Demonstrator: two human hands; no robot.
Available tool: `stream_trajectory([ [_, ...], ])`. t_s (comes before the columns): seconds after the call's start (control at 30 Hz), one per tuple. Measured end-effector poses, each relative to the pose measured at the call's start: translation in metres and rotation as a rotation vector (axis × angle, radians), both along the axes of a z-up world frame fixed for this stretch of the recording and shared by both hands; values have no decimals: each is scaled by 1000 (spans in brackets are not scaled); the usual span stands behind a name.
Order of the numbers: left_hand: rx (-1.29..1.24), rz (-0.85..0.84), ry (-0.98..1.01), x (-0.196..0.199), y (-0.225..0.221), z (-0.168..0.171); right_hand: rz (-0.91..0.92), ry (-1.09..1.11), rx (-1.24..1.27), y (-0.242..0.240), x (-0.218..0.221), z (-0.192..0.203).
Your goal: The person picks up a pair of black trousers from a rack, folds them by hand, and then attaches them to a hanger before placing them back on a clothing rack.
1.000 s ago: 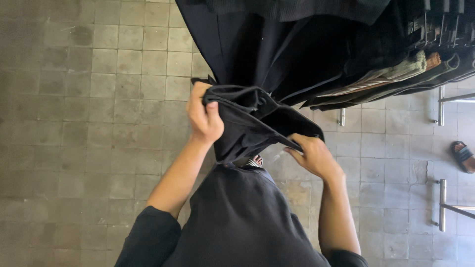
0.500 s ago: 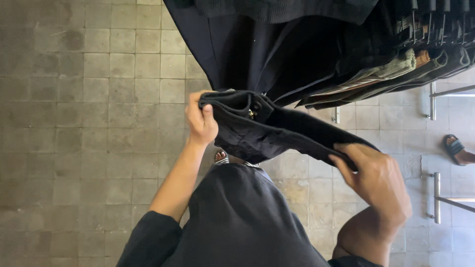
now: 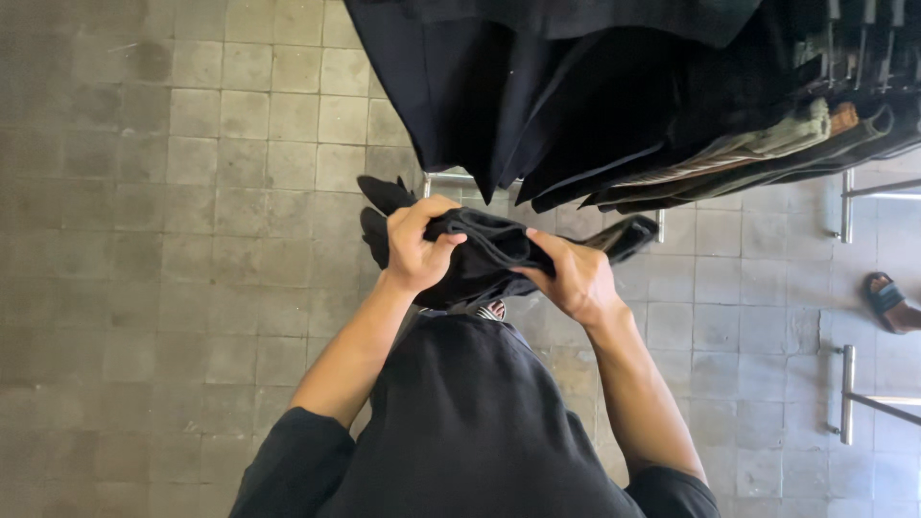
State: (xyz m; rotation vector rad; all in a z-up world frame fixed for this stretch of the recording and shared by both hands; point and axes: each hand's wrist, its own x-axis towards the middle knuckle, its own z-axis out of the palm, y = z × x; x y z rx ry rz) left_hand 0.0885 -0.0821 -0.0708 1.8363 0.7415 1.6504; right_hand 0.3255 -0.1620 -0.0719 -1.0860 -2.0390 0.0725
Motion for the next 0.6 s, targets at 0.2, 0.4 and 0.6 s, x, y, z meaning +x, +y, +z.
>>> stream_trajectory([
  [0.2,131,183,116,-18,8,-9,58,-96,151,4,3,22],
  [0.4,150,274,82,-3,1,-20,-96,-205,78,-2,2,57],
  [0.6,167,223,63,16,-12,5,-56,-60,-25,-1,-24,73],
])
